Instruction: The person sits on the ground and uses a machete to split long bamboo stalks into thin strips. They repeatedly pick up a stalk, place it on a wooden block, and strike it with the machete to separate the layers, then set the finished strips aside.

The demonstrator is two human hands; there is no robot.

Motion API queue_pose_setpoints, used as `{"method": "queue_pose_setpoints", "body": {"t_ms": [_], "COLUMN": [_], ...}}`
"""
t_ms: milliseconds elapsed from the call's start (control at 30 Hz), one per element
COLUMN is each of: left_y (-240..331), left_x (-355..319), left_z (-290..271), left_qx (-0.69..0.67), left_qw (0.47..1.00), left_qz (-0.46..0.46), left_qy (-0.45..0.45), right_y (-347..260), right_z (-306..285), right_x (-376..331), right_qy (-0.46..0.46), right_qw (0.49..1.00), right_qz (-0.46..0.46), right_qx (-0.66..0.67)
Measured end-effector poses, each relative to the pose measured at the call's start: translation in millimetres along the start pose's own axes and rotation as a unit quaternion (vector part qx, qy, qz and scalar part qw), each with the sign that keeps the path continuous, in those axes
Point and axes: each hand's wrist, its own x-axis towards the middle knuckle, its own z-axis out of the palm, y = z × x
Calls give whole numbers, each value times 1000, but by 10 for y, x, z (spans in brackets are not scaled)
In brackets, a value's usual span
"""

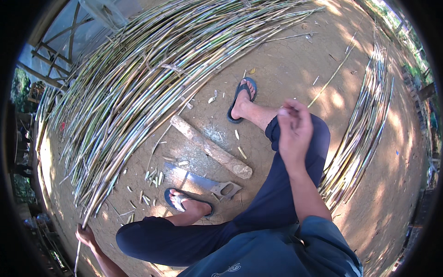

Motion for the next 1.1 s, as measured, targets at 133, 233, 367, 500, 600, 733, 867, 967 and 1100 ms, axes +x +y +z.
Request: {"method": "queue_pose_setpoints", "body": {"t_ms": [133,233,367,500,600,733,867,967,1100], "left_y": [-1056,-978,-1189,723,2468,4024,4074,3520,2508], "left_x": [-469,-638,-963,-75,571,1043,1061,885,722], "left_z": [-663,-1026,-1067,-1129,-1285,-1345,-1129,-762,-214], "left_qx": [-6,90,206,-83,-294,-396,-364,-316,-283], "left_qw": [999,981,961,996,952,886,902,913,929], "left_qz": [21,96,182,-16,84,239,231,251,194], "left_qy": [24,143,39,-6,1,-11,-42,-59,-139], "right_y": [400,100,-562,-738,-804,-475,575,1288,2299], "right_z": [1249,1792,1960,1901,1876,1767,1482,1022,479], "right_x": [-101,-269,-316,-152,-390,-341,409,1162,2048], "right_qy": [-154,-255,-323,-302,-314,-251,-114,-64,-3], "right_qw": [878,764,746,809,820,834,903,905,901], "right_qz": [412,462,310,285,319,338,296,331,358], "right_qx": [189,371,493,417,358,356,290,260,246]}}
